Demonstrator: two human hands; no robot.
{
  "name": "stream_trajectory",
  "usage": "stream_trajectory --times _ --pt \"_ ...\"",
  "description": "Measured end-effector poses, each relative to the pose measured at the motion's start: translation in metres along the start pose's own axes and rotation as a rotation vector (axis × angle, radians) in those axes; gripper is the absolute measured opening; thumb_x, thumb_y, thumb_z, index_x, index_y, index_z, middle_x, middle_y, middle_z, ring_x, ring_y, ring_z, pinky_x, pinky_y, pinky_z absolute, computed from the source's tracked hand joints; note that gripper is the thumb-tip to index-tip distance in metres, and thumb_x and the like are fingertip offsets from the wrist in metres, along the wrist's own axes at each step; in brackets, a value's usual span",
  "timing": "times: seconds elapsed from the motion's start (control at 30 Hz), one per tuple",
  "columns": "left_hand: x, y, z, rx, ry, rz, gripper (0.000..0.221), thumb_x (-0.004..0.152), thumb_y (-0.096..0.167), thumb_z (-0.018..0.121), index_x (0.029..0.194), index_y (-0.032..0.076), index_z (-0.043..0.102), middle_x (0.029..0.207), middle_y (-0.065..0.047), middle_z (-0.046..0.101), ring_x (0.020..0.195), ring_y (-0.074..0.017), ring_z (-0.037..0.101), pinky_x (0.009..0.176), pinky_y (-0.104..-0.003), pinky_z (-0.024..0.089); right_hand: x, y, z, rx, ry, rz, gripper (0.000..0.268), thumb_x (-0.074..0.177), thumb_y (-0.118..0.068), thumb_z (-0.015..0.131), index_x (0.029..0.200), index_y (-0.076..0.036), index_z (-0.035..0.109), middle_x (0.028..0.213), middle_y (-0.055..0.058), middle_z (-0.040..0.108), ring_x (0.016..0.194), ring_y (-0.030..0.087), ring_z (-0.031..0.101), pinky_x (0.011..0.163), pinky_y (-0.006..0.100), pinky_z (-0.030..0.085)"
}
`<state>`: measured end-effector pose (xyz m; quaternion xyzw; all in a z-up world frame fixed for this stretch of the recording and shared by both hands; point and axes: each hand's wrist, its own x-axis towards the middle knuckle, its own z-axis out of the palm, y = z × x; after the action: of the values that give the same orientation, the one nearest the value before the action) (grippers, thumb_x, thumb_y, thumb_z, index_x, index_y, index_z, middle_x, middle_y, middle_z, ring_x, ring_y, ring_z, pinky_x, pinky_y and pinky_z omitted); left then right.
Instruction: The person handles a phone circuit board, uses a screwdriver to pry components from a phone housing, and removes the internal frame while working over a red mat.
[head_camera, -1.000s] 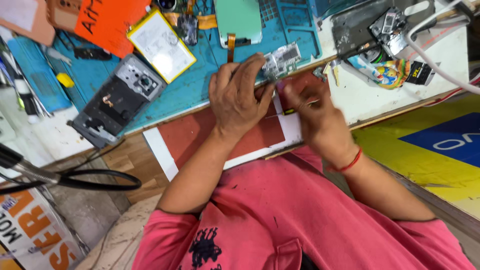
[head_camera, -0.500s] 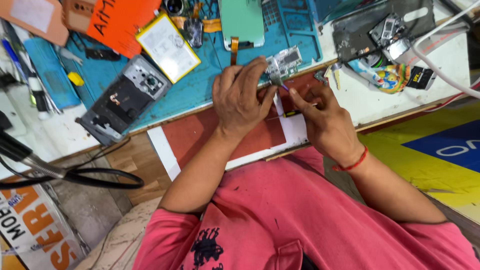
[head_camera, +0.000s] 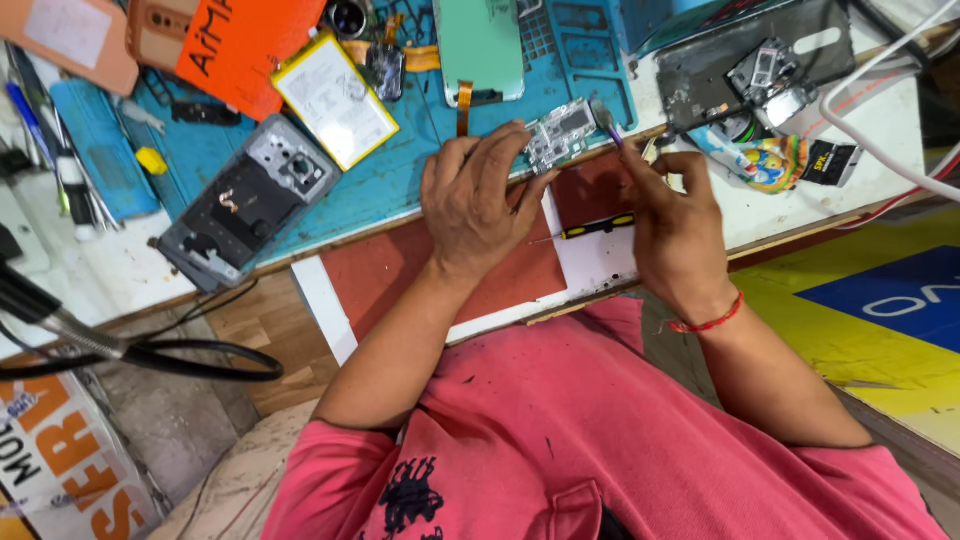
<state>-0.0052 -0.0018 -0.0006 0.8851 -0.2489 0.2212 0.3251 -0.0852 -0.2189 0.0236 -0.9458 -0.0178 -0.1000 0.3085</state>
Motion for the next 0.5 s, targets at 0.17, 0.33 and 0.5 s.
stream_trajectory --times 0.17,0.33,0.5 --pt "-0.002 -0.002 0.000 0.019 0.012 -0.004 0.047 0.091 0.035 0.086 0.125 0.014 0.063 0.126 0.003 0.071 0.101 -0.0205 0.061 0.085 -0.038 0.046 -0.008 -0.008 0.005 0.029 0.018 -0.040 0.059 0.093 0.014 0.059 0.147 -0.010 0.062 0.116 0.017 0.058 0.102 0.030 0.063 0.085 0.041 0.056" --pt "0.000 -0.001 -0.002 -0.002 -0.003 0.001 0.045 0.090 0.034 0.085 0.125 0.014 0.064 0.126 0.003 0.071 0.101 -0.0206 0.062 0.085 -0.038 0.046 0.004 -0.017 0.005 0.046 -0.124 -0.021 0.068 0.087 0.017 0.051 0.149 -0.011 0.062 0.115 0.012 0.063 0.094 0.027 0.072 0.080 0.039 0.060" --pt "0.000 -0.002 -0.004 -0.001 0.000 0.016 0.047 0.087 0.029 0.082 0.126 0.013 0.063 0.127 0.003 0.070 0.104 -0.0210 0.062 0.088 -0.039 0.047 0.013 -0.030 0.002 -0.097 -0.189 -0.159 0.063 0.084 0.012 0.057 0.141 -0.014 0.066 0.111 0.015 0.064 0.078 0.030 0.070 0.064 0.042 0.058"
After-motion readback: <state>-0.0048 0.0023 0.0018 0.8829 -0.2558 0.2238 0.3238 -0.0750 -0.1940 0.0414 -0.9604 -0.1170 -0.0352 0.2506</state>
